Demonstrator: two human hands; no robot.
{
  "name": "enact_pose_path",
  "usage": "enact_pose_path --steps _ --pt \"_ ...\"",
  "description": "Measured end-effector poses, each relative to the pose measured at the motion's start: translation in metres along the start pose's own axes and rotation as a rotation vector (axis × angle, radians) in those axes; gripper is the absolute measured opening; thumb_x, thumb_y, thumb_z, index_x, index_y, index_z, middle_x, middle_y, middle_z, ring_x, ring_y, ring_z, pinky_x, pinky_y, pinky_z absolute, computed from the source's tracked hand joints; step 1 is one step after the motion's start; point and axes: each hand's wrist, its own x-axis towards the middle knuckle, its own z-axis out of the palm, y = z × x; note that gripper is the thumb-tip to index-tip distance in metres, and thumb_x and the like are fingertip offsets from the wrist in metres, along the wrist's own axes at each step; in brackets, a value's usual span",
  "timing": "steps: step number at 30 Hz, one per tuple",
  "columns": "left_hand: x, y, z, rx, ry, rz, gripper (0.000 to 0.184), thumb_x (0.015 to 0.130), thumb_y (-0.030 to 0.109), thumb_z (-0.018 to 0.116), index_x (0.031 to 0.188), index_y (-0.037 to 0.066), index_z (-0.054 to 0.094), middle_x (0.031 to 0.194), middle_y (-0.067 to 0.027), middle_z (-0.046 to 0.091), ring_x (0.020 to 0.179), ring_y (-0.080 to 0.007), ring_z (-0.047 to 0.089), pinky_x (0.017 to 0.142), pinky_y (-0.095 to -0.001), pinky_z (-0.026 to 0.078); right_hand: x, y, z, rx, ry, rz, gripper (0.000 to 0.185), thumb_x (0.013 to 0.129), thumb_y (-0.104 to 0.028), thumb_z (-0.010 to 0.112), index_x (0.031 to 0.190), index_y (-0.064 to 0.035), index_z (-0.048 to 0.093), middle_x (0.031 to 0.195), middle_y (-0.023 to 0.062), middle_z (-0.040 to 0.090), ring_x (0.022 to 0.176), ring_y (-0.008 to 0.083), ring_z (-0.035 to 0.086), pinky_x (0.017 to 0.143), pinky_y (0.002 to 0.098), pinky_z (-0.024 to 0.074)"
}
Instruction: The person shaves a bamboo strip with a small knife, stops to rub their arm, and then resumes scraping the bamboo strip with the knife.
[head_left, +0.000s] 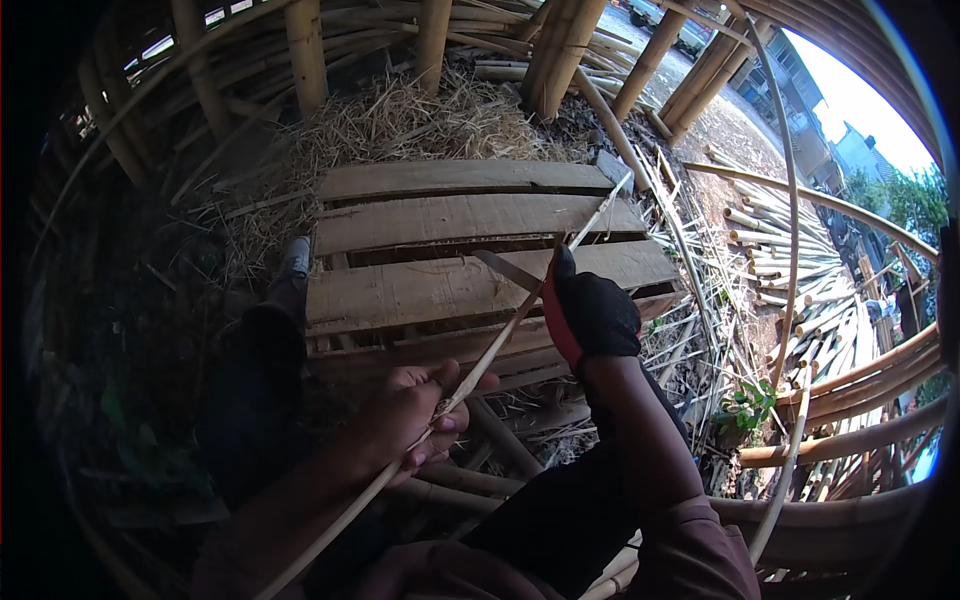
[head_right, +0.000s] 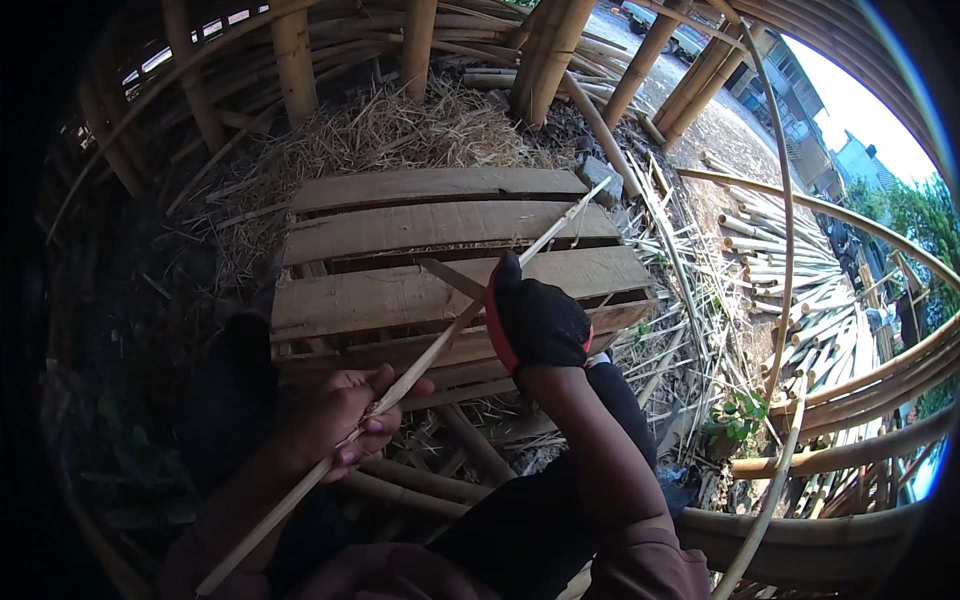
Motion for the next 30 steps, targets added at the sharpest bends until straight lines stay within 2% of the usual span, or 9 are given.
enact_pose_path --steps 2,3,6,8,14,16,22,23,30 --pt "0.005 0.004 -0.005 -0.066 -0.07 -0.011 0.044 0.108 0.028 0.027 0.129 -0.004 0.05 0.06 0.0023 0.042 0.031 -0.0047 0.037 0.029 -0.0194 0.036 0.009 0.004 0.015 0.128 -0.048 -0.088 0.043 0.102 -0.03 0.034 0.134 -0.0015 0.04 0.078 0.0207 0.067 0.075 0.0399 0.068 0.067 0.0519 0.0516" --pt "0.004 0.007 -0.007 -0.062 -0.07 -0.006 0.044 0.108 0.028 0.027 0.129 -0.004 0.05 0.06 0.0023 0.042 0.031 -0.0047 0.037 0.029 -0.0194 0.036 0.003 -0.001 0.028 0.144 0.056 -0.091 0.056 0.105 -0.04 0.023 0.099 -0.0012 0.063 0.073 0.022 0.066 0.08 0.0408 0.066 0.074 0.0498 0.0501" --pt "0.003 0.011 -0.01 -0.086 -0.105 -0.004 0.044 0.108 0.028 0.028 0.131 -0.004 0.048 0.061 0.0019 0.044 0.033 -0.0041 0.038 0.031 -0.0184 0.036 0.009 0.003 0.026 0.432 -0.047 -0.023 0.066 0.104 -0.046 0.023 0.086 -0.0004 0.066 0.071 0.0223 0.065 0.078 0.0413 0.066 0.078 0.0491 0.0483" --pt "0.005 0.01 -0.008 -0.115 -0.068 0.019 0.048 0.107 0.03 0.028 0.135 -0.004 0.044 0.062 0.0008 0.044 0.035 -0.0046 0.041 0.031 -0.0192 0.037 0.004 -0.001 0.013 0.514 -0.05 0.043 0.07 0.102 -0.052 0.023 0.086 -0.0001 0.067 0.073 0.0228 0.065 0.077 0.0422 0.064 0.079 0.05 0.0472" --pt "-0.016 0.021 -0.002 0.051 -0.113 -0.112 0.043 0.105 0.032 0.029 0.123 -0.003 0.048 0.063 -0.0012 0.044 0.034 -0.0073 0.041 0.031 -0.0188 0.036 0.025 0.019 0.016 0.438 0.078 0.157 0.067 0.102 -0.05 0.025 0.089 0.0009 0.066 0.081 0.0264 0.067 0.086 0.0443 0.064 0.082 0.0513 0.0466" --pt "-0.015 0.018 -0.013 0.093 -0.205 -0.113 0.044 0.106 0.03 0.025 0.123 -0.005 0.045 0.062 0.0009 0.042 0.037 -0.005 0.039 0.033 -0.0194 0.034 0.031 0.024 0.013 0.216 0.07 0.152 0.05 0.103 -0.039 0.027 0.115 -0.0014 0.057 0.086 0.023 0.069 0.082 0.0425 0.066 0.074 0.0518 0.0513" --pt "-0.016 0.015 -0.007 0.004 -0.081 -0.107 0.038 0.105 0.027 0.029 0.119 -0.003 0.048 0.051 0.0057 0.033 0.032 -0.0039 0.032 0.03 -0.0206 0.028 0.009 0.002 0.026 -0.012 0.176 0.022 0.048 0.1 -0.028 0.037 0.141 -0.0033 0.034 0.078 0.0203 0.069 0.071 0.0394 0.068 0.06 0.0505 0.0519" --pt "-0.017 0.016 -0.007 0.022 -0.1 -0.101 0.039 0.104 0.027 0.03 0.122 -0.003 0.048 0.051 0.0054 0.032 0.032 -0.004 0.031 0.03 -0.0208 0.029 0.007 0.002 0.024 0.012 0.173 0.003 0.051 0.099 -0.027 0.04 0.14 0.0014 0.035 0.074 0.0197 0.068 0.068 0.0388 0.068 0.059 0.0509 0.0517" --pt "-0.018 0.013 -0.006 0.034 -0.131 -0.089 0.039 0.102 0.019 0.032 0.129 -0.005 0.046 0.049 0.0042 0.033 0.03 -0.0049 0.029 0.029 -0.0215 0.028 -0.007 -0.002 0.019 -0.036 0.173 -0.041 0.053 0.097 -0.024 0.043 0.141 0.0052 0.032 0.071 0.0202 0.067 0.066 0.038 0.068 0.056 0.05 0.0513"
